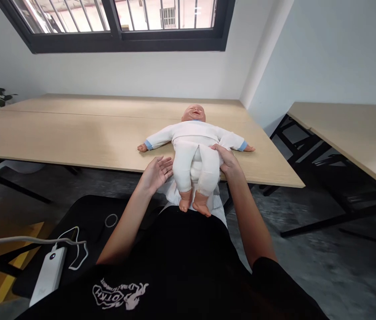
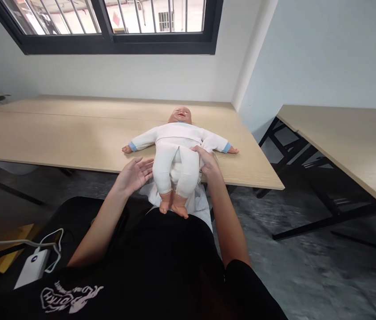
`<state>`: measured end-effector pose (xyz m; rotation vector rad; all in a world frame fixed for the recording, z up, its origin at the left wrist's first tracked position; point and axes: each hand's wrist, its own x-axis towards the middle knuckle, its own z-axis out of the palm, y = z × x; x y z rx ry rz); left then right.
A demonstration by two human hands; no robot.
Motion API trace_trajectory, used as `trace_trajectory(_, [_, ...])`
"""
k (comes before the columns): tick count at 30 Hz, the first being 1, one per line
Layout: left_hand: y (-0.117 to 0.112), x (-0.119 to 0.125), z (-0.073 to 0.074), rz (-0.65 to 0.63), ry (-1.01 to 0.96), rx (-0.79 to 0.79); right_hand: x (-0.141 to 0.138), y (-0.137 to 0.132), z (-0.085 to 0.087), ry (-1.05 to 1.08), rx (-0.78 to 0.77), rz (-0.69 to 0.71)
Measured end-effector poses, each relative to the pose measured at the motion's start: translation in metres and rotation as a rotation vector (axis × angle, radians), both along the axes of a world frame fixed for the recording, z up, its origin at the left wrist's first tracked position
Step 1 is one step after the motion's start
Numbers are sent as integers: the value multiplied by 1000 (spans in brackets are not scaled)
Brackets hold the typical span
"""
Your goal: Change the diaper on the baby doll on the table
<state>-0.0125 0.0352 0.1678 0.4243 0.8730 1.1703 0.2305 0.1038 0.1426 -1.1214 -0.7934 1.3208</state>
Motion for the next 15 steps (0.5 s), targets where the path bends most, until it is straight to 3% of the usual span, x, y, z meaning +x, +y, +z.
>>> trace_trajectory(4, [-26,-9,2,-36,77,2,0,-1,1,106,-22,2])
trace_trajectory(8, [-40,-4,-11,-98,149,-37,0,-2,3,112,-34,0])
trace_trajectory(12, [-31,2,-31,-155,249,-14,3,-2,5,72,-78,11])
trace_trajectory(15, [-15,2,-46,-283,263,30,5,-2,6,27,-69,15])
